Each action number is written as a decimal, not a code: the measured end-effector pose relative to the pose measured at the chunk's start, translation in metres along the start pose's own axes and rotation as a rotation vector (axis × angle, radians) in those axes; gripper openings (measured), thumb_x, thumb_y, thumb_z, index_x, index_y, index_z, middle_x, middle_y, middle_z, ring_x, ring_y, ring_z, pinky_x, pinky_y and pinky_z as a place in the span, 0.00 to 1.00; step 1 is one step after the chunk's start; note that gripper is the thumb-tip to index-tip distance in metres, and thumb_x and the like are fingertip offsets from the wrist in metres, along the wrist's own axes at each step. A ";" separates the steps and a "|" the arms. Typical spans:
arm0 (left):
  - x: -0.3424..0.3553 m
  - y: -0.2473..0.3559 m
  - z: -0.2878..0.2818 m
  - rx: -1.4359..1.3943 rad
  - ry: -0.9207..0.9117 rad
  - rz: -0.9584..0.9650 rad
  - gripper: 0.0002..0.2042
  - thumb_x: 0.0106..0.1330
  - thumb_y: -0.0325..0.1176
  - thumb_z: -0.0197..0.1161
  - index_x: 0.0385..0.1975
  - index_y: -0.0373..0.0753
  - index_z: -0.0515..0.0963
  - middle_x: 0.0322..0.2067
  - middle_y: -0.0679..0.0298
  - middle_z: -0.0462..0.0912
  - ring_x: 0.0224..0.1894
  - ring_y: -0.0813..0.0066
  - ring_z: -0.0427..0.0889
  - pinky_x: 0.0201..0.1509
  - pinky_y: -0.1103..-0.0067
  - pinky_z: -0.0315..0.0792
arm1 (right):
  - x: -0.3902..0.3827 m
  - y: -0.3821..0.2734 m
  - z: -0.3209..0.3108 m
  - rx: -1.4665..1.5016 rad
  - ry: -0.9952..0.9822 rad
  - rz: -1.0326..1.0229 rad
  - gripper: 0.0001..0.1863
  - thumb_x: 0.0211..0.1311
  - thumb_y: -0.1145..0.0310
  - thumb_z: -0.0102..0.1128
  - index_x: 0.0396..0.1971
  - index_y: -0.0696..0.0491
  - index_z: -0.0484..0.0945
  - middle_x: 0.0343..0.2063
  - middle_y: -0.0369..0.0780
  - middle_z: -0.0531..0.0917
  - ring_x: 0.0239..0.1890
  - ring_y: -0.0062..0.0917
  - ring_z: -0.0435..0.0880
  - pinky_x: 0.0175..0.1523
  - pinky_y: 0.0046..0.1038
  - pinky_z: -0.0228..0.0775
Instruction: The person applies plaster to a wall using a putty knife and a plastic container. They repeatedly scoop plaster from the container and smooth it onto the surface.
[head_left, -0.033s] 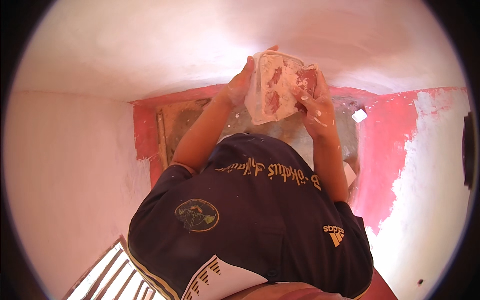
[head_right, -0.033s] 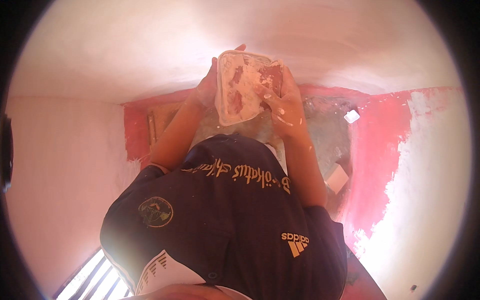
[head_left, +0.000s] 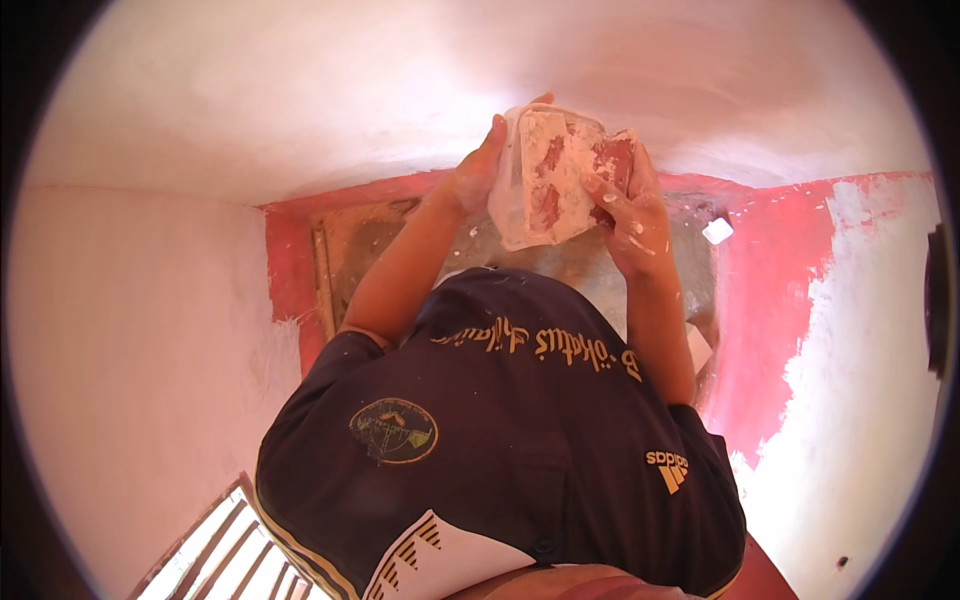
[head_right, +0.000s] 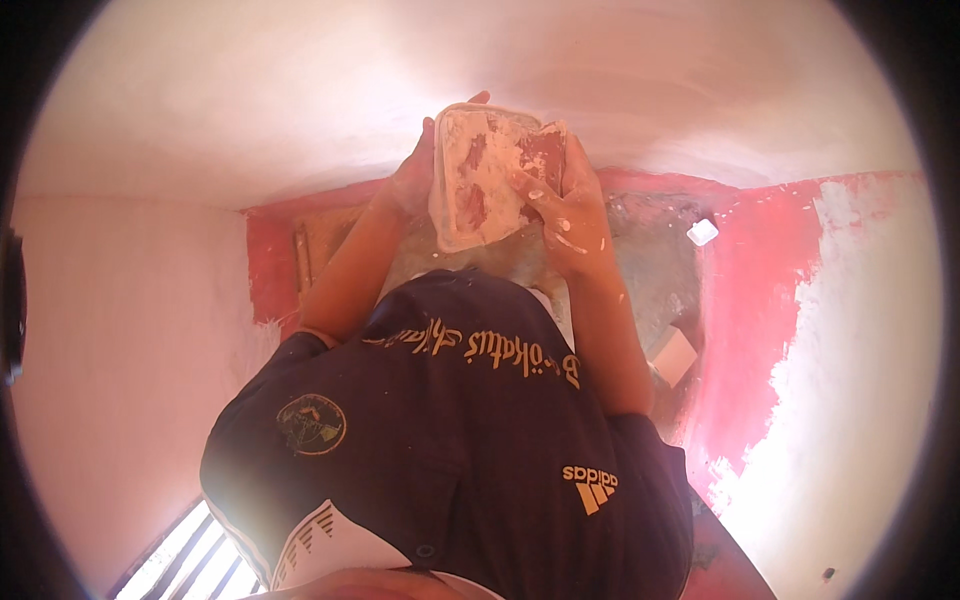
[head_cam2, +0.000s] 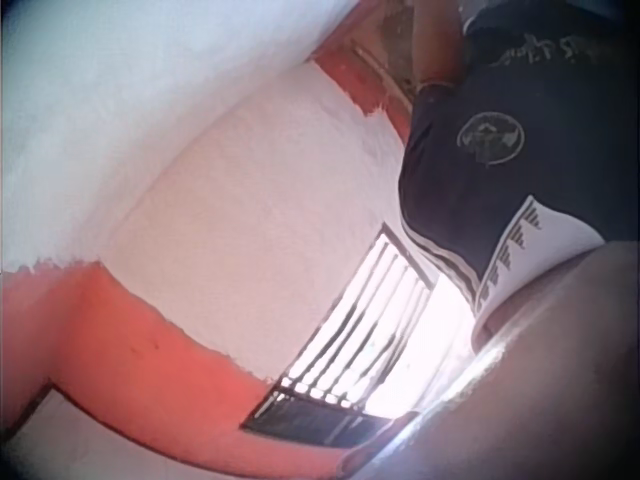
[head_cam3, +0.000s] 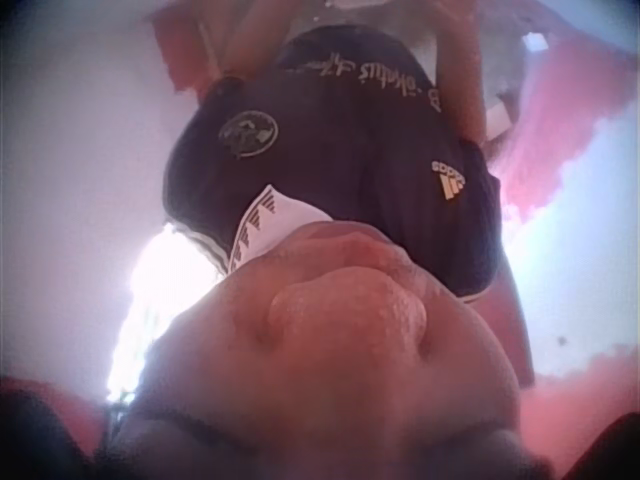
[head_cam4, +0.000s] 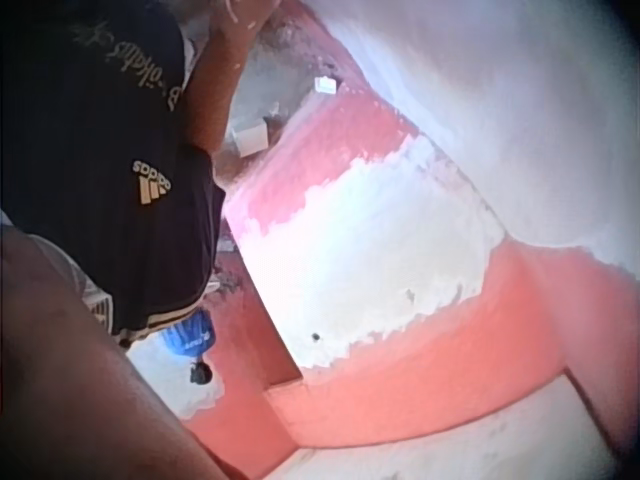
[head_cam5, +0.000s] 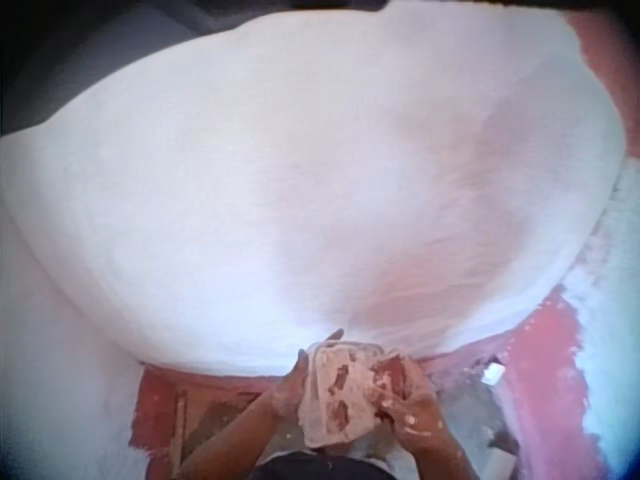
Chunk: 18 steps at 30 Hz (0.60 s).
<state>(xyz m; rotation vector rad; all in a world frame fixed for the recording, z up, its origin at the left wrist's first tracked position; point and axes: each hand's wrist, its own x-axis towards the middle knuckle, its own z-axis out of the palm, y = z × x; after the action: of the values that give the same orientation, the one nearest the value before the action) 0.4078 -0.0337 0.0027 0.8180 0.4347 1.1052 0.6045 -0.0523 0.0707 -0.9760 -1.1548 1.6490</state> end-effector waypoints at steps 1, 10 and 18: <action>0.000 -0.005 -0.001 -0.038 0.036 -0.008 0.43 0.67 0.71 0.32 0.75 0.48 0.44 0.68 0.57 0.61 0.69 0.60 0.64 0.71 0.62 0.64 | -0.001 0.001 -0.003 0.034 -0.005 0.018 0.24 0.65 0.78 0.59 0.60 0.58 0.65 0.46 0.37 0.79 0.46 0.17 0.79 0.45 0.19 0.74; 0.019 -0.059 -0.038 -0.349 0.252 -0.057 0.41 0.69 0.70 0.29 0.71 0.44 0.55 0.64 0.57 0.68 0.64 0.58 0.71 0.67 0.62 0.68 | 0.002 0.022 -0.071 0.333 0.195 -0.047 0.23 0.64 0.79 0.58 0.58 0.53 0.67 0.44 0.34 0.79 0.39 0.16 0.79 0.39 0.18 0.73; 0.038 -0.085 -0.029 -0.421 0.366 -0.101 0.37 0.69 0.70 0.36 0.68 0.48 0.61 0.61 0.61 0.71 0.59 0.60 0.75 0.60 0.61 0.74 | 0.009 0.008 -0.196 0.567 0.446 -0.108 0.21 0.63 0.78 0.59 0.55 0.48 0.69 0.39 0.31 0.80 0.26 0.14 0.77 0.30 0.16 0.67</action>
<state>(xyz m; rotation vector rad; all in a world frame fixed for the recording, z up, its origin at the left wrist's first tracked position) 0.4554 -0.0068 -0.0779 0.2203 0.5176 1.2009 0.7813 0.0084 0.0109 -0.8293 -0.3985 1.4506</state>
